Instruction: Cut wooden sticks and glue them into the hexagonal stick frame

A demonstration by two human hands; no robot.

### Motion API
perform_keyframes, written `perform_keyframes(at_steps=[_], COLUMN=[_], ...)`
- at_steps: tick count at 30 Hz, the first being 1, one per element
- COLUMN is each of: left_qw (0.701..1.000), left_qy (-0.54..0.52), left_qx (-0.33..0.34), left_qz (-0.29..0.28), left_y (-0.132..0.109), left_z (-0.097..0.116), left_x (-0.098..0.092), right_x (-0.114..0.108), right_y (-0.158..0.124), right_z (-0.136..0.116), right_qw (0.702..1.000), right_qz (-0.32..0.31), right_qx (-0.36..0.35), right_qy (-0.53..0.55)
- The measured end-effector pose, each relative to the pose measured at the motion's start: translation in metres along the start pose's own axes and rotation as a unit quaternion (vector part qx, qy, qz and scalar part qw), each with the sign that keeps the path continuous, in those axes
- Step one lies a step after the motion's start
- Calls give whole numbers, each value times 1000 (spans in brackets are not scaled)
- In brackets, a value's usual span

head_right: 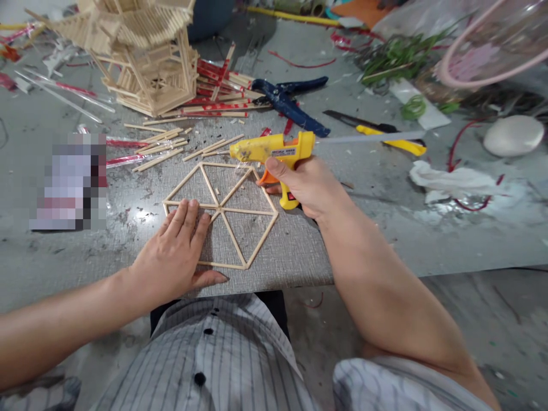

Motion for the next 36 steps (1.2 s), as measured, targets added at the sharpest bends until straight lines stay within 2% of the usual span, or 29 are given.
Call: perform_keyframes(at_steps=[5, 12, 19, 25, 29, 33, 35, 36], left_qw=[999, 984, 971, 966, 964, 959, 965, 973], left_qy=[20, 27, -16, -41, -52, -70, -60, -58], left_qx=[6, 121, 136, 150, 156, 174, 122, 68], left_qz=[34, 124, 196, 208, 207, 211, 225, 212], left_y=[-3, -12, -19, -21, -20, -22, -22, -18], left_z=[2, 19, 24, 24, 23, 12, -10, -27], left_x=[-6, -16, -23, -27, -28, -41, -54, -58], right_x=[-3, 0, 10, 21, 21, 6, -4, -10], right_y=[3, 3, 2, 5, 5, 4, 6, 8], right_z=[3, 5, 1, -1, -4, -20, -31, -37], right_qw=[999, 999, 999, 997, 997, 998, 997, 997], right_qz=[-27, -40, -41, -74, -72, -48, -36, -25], right_qx=[-14, -19, -23, -28, -26, -48, -58, -66], right_qy=[-32, -15, -10, -19, -6, 19, 26, 30])
Point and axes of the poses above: each hand's wrist, its own y-axis towards the middle knuckle, its own x-axis out of the palm, z = x × y, the point moved 7 cm from there along y, towards the middle knuckle, and after that the axes turned 10 degrees about -z, right-handed, at the moved point
